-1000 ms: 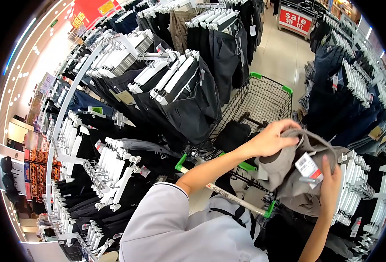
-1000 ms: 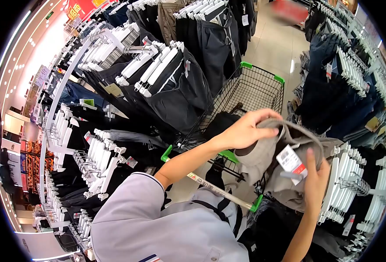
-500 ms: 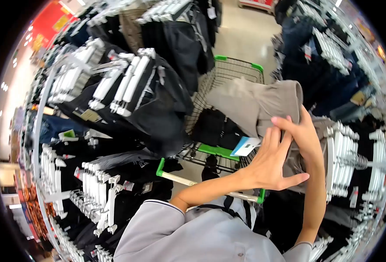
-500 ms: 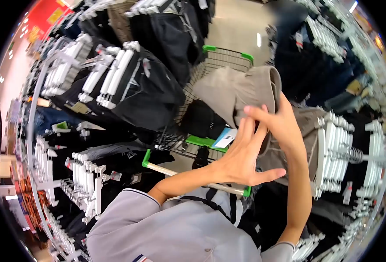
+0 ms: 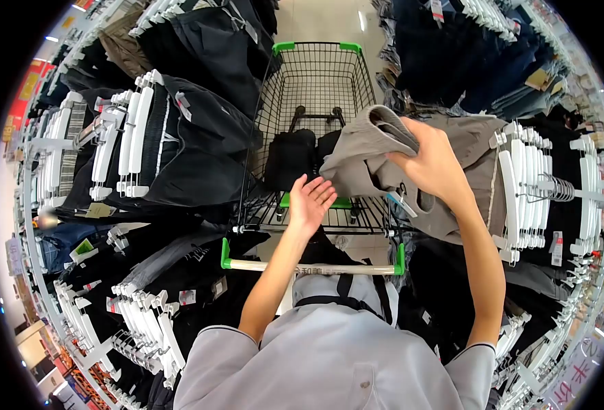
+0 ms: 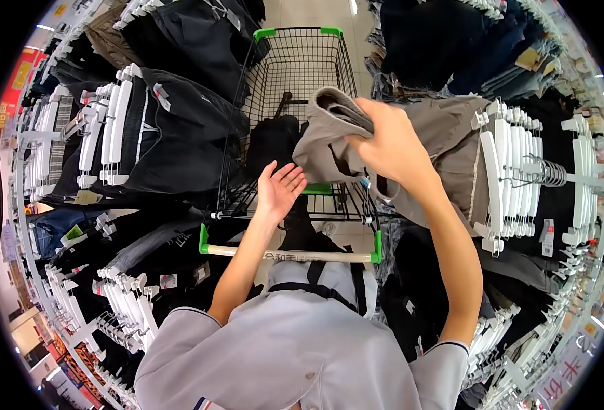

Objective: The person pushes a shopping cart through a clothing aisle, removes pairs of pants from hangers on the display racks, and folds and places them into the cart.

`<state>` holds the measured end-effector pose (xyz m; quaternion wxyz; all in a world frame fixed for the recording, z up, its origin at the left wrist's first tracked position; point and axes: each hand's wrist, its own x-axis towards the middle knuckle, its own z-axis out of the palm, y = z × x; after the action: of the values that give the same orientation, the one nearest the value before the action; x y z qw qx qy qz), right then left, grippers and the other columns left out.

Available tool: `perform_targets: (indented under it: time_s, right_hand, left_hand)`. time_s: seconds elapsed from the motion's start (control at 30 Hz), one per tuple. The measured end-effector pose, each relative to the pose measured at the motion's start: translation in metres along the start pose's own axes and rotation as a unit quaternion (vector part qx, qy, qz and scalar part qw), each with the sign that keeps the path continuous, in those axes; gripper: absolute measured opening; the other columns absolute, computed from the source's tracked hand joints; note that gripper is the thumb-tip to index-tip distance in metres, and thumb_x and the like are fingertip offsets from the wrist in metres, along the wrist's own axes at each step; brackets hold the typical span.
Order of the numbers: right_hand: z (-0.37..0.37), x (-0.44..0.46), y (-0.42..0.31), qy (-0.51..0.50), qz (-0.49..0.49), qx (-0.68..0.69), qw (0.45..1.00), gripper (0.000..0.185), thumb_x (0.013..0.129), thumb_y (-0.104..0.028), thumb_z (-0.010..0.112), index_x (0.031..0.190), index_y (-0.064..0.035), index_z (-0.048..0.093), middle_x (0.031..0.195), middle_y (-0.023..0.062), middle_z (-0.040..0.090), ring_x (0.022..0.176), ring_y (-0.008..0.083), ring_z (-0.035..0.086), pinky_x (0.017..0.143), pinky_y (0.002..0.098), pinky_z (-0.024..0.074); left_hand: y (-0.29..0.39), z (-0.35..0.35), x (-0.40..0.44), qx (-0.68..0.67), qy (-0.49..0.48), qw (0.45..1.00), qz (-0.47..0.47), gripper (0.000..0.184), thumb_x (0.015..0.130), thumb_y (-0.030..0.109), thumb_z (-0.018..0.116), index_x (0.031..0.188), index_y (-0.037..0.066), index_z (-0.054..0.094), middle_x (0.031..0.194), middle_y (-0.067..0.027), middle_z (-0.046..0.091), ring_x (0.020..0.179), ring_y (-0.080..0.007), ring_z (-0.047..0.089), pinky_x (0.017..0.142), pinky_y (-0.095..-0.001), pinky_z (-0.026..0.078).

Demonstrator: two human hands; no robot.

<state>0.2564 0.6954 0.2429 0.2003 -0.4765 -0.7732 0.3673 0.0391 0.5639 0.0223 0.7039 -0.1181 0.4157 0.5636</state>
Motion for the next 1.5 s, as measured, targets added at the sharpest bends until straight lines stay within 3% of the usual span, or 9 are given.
perform_targets:
  time_s: [0.3,0.47,0.63,0.93,1.1,1.2,1.23,1.3,1.5]
  right_hand:
    - [-0.003,0.007,-0.016,0.002,-0.034,-0.046,0.998,0.037,0.077,-0.008,0.074,0.111,0.0041,0.069,0.103,0.0290,0.072,0.100,0.0478,0.068,0.090,0.0476,0.0543]
    - [0.021,-0.026,-0.036,-0.055,-0.119,-0.139,0.982,0.041,0.076,-0.002,0.067,0.118,-0.0029,0.066,0.098,0.0194,0.071,0.090,0.0411,0.072,0.077,0.0491,0.0580]
    - [0.033,-0.089,-0.070,-0.152,-0.188,-0.148,0.959,0.049,0.072,-0.007,0.070,0.120,-0.0027,0.064,0.086,0.0078,0.059,0.071,0.0262,0.068,0.062,0.0395,0.0557]
    - [0.017,-0.102,-0.044,-0.349,-0.155,-0.014,0.924,0.055,0.072,-0.009,0.072,0.127,-0.0084,0.067,0.093,0.0057,0.071,0.068,0.0253,0.072,0.058,0.0370,0.0573]
    - [0.038,-0.031,0.020,-0.231,-0.065,0.034,0.970,0.057,0.067,-0.005,0.075,0.123,-0.0070,0.065,0.092,0.0143,0.073,0.086,0.0374,0.072,0.075,0.0453,0.0584]
    - [0.050,0.024,0.070,-0.174,-0.058,-0.010,0.983,0.053,0.066,-0.006,0.080,0.117,-0.0044,0.064,0.129,0.0176,0.065,0.122,0.0386,0.062,0.101,0.0463,0.0505]
    - [0.061,0.037,0.091,-0.132,-0.102,-0.027,0.986,0.054,0.064,-0.008,0.084,0.114,-0.0043,0.064,0.146,0.0180,0.058,0.137,0.0387,0.054,0.110,0.0463,0.0453]
    - [0.077,0.058,0.110,-0.062,-0.098,-0.082,0.990,0.054,0.061,-0.010,0.086,0.108,-0.0047,0.060,0.155,0.0145,0.048,0.148,0.0387,0.040,0.120,0.0492,0.0342]
    - [0.109,0.115,0.154,-0.274,0.102,0.033,0.956,0.050,0.070,-0.017,0.087,0.108,-0.0062,0.057,0.094,0.0181,0.071,0.085,0.0348,0.067,0.078,0.0479,0.0492]
  left_hand:
    - [-0.014,0.002,0.063,-0.098,-0.044,0.982,-0.158,0.111,0.095,0.063,0.061,0.162,-0.012,0.012,0.166,-0.0366,0.017,0.154,-0.0490,0.027,0.124,-0.0601,0.032]
    - [-0.001,0.028,0.058,0.054,-0.088,0.993,-0.056,0.097,0.097,0.080,0.030,0.162,0.008,0.034,0.162,-0.0251,0.040,0.147,-0.0444,0.043,0.119,-0.0642,0.038]
    - [-0.019,-0.039,0.110,-0.152,-0.321,0.935,-0.020,0.089,0.099,0.071,0.037,0.157,0.005,0.044,0.158,-0.0225,0.049,0.141,-0.0420,0.051,0.117,-0.0586,0.042]
    - [0.002,-0.012,0.109,-0.106,-0.234,0.965,-0.048,0.081,0.094,0.057,0.055,0.152,0.002,0.050,0.150,-0.0206,0.057,0.135,-0.0389,0.058,0.117,-0.0516,0.044]
    - [0.000,0.017,0.073,-0.057,-0.253,0.954,-0.152,0.084,0.094,0.060,0.056,0.154,0.002,0.048,0.151,-0.0192,0.057,0.135,-0.0364,0.058,0.118,-0.0484,0.044]
    - [-0.006,0.015,0.052,-0.064,-0.258,0.938,-0.222,0.086,0.093,0.061,0.057,0.155,0.002,0.047,0.151,-0.0184,0.057,0.135,-0.0349,0.058,0.118,-0.0465,0.044]
    - [-0.013,0.028,0.057,0.138,-0.378,0.915,0.013,0.106,0.089,0.075,0.058,0.160,0.001,0.034,0.161,-0.0178,0.044,0.146,-0.0327,0.047,0.124,-0.0463,0.036]
    - [-0.037,-0.019,0.083,0.010,-0.330,0.943,-0.036,0.089,0.098,0.063,0.061,0.158,0.000,0.041,0.151,-0.0160,0.057,0.135,-0.0295,0.059,0.118,-0.0416,0.044]
    - [-0.029,-0.051,0.140,0.070,-0.187,0.977,-0.075,0.084,0.102,0.063,0.056,0.157,0.001,0.043,0.152,-0.0140,0.057,0.136,-0.0282,0.058,0.116,-0.0437,0.046]
